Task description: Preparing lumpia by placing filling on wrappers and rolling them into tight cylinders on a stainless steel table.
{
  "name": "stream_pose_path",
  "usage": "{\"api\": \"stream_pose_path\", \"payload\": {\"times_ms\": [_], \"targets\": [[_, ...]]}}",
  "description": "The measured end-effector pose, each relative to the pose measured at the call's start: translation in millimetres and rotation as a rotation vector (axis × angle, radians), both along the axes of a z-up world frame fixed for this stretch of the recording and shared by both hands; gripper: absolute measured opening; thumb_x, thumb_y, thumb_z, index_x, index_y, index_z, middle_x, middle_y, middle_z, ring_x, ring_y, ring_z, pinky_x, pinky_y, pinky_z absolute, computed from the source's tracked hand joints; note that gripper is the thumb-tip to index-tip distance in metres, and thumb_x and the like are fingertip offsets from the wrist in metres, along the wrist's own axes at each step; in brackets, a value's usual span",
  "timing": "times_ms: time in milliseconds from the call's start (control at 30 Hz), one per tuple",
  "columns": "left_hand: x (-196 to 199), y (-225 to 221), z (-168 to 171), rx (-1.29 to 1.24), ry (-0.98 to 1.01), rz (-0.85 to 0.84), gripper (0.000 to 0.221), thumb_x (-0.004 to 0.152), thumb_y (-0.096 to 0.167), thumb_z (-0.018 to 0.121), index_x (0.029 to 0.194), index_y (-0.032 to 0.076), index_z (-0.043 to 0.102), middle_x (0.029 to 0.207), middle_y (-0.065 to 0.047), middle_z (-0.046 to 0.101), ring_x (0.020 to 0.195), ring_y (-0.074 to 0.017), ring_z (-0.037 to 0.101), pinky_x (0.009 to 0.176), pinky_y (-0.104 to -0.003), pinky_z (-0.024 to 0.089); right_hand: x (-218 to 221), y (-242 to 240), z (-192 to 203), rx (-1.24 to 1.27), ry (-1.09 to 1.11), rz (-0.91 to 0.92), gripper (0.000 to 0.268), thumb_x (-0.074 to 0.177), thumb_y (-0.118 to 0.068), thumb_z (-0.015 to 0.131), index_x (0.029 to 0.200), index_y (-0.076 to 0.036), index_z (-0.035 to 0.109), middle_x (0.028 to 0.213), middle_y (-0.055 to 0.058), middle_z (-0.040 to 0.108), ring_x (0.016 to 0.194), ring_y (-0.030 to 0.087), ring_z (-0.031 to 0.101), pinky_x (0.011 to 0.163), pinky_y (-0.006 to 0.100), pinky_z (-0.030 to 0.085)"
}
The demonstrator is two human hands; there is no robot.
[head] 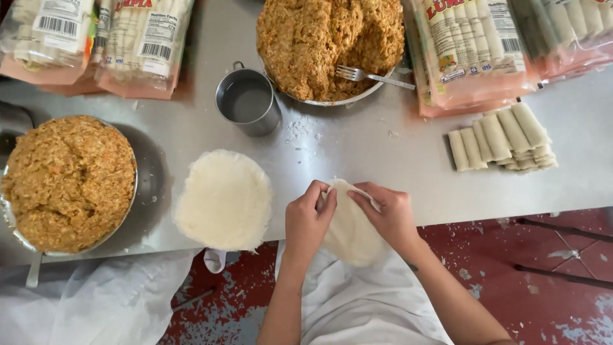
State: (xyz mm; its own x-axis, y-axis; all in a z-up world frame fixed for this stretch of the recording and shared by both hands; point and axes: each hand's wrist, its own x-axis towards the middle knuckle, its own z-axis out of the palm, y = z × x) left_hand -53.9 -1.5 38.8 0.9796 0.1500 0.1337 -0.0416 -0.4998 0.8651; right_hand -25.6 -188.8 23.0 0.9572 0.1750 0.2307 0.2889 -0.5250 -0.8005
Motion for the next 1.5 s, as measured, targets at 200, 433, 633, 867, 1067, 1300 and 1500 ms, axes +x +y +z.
{"api": "stream_pose_path", "payload": {"times_ms": [200, 433, 633, 867, 1067, 1300, 1500], "targets": [[-15, 35, -1, -0.112, -0.011, 0.228, 0.012, 0.099, 0.019, 0.074, 0.091, 0.01, 0.072, 0.048, -0.006, 0.055, 0.046, -0.0193, 0.055, 0.05, -0.034, 0.047, 18, -36, 0, 0.018, 0.092, -0.31, 0.023, 0.098, -0.029, 0.084, 0.101, -0.006, 0.082, 0.079, 0.021, 0.075, 0.061, 0.026, 0.067, 0.071, 0.043, 0.056], [-75, 103, 5, 0.08, -0.028, 0.718, 0.014, 0.107, 0.018, 0.07, 0.095, 0.01, 0.068, 0.066, 0.005, 0.057, 0.053, -0.0054, 0.042, 0.047, -0.019, 0.035, 28, -92, -6, 0.009, 0.157, -0.523, 0.038, 0.115, -0.039, 0.062, 0.117, -0.003, 0.073, 0.099, 0.01, 0.075, 0.085, 0.02, 0.067, 0.069, 0.037, 0.052], [-141, 118, 53, -0.079, 0.074, 0.691, 0.02, 0.106, 0.024, 0.066, 0.105, 0.004, 0.068, 0.074, 0.001, 0.058, 0.066, -0.0081, 0.049, 0.057, -0.024, 0.04, 13, 11, 65, 0.016, 0.503, 0.367, 0.027, 0.101, -0.033, 0.065, 0.12, -0.014, 0.071, 0.067, -0.007, 0.041, 0.057, 0.007, 0.036, 0.05, 0.029, 0.036], [-200, 116, 72, 0.151, 0.038, 0.88, 0.02, 0.107, 0.027, 0.066, 0.104, 0.008, 0.071, 0.067, 0.002, 0.064, 0.06, -0.004, 0.05, 0.057, -0.022, 0.041, 22, 124, 52, 0.577, 0.506, 0.616, 0.044, 0.105, -0.026, 0.059, 0.143, -0.004, 0.055, 0.118, 0.003, 0.065, 0.104, 0.013, 0.063, 0.088, 0.029, 0.058], [-170, 95, 60, 0.142, 0.39, 0.257, 0.025, 0.093, 0.012, 0.069, 0.118, 0.015, 0.074, 0.1, -0.003, 0.083, 0.07, -0.0109, 0.076, 0.065, -0.024, 0.062, -16, 87, 37, -0.025, 0.218, 0.665, 0.101, 0.088, -0.032, 0.08, 0.167, -0.012, 0.019, 0.155, 0.017, 0.039, 0.142, 0.034, 0.043, 0.113, 0.049, 0.038], [-86, 45, 80, 0.13, 0.605, -0.537, 0.063, 0.098, 0.012, 0.071, 0.152, 0.022, 0.04, 0.09, -0.01, 0.063, 0.077, -0.0257, 0.062, 0.069, -0.039, 0.047, -25, -12, 37, 0.126, 0.441, 0.615, 0.012, 0.086, -0.014, 0.085, 0.096, -0.01, 0.081, 0.095, -0.003, 0.085, 0.09, 0.006, 0.077, 0.085, 0.023, 0.059], [-4, 32, 48, 0.392, 0.311, -0.459, 0.055, 0.096, 0.012, 0.067, 0.148, 0.017, 0.048, 0.101, -0.022, 0.072, 0.099, -0.0451, 0.073, 0.085, -0.053, 0.058, 14, -60, -29, 0.126, 0.312, 0.241, 0.024, 0.091, -0.024, 0.081, 0.077, -0.007, 0.072, 0.063, 0.005, 0.069, 0.065, 0.012, 0.061, 0.066, 0.034, 0.05]]}}
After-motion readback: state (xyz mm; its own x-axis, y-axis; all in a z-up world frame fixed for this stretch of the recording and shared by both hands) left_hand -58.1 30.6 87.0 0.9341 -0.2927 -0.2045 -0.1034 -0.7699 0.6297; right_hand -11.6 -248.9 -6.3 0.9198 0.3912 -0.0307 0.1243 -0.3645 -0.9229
